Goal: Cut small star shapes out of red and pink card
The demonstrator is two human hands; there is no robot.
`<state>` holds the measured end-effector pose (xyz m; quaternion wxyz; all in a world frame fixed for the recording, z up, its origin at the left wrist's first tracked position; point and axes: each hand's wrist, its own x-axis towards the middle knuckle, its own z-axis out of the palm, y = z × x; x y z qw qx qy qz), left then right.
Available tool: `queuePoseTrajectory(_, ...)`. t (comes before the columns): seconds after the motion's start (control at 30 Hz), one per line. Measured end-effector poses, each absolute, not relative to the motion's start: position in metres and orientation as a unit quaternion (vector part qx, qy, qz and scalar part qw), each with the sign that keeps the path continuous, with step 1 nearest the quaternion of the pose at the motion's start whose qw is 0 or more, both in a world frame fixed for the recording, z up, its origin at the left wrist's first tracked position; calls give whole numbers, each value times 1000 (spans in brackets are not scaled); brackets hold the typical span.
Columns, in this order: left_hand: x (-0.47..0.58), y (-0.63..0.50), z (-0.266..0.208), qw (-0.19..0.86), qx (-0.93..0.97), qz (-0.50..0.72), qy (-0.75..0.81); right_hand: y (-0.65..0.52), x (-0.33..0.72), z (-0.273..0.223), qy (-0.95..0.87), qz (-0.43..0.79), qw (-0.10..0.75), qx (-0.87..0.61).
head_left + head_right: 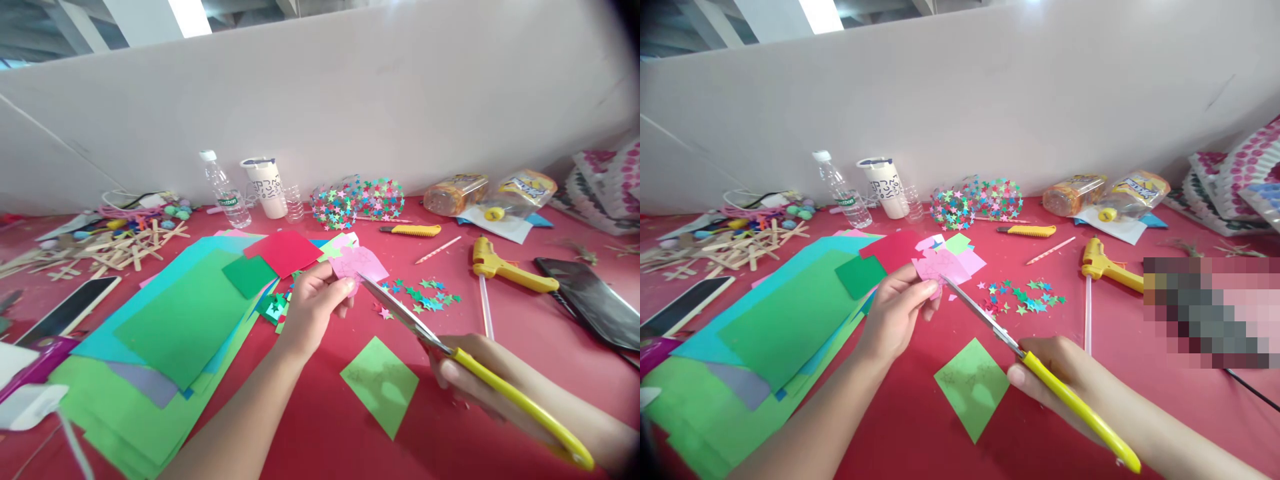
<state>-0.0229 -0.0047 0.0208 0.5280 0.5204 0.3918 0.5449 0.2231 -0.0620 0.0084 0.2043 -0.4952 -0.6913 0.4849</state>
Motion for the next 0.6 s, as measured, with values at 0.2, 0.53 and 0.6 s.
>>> queuePoseTrajectory(0.2,-24,-3,20,517,531,545,392,-67,216,1,-659,510,239,-500)
queuePoseTrajectory(0.53,-23,-4,20,526,516,555,385,-68,216,-3,-662,489,249,-510)
queuePoseTrajectory(0.6,-19,-5,19,535,499,561,388,-68,214,-2,-651,506,248,-508)
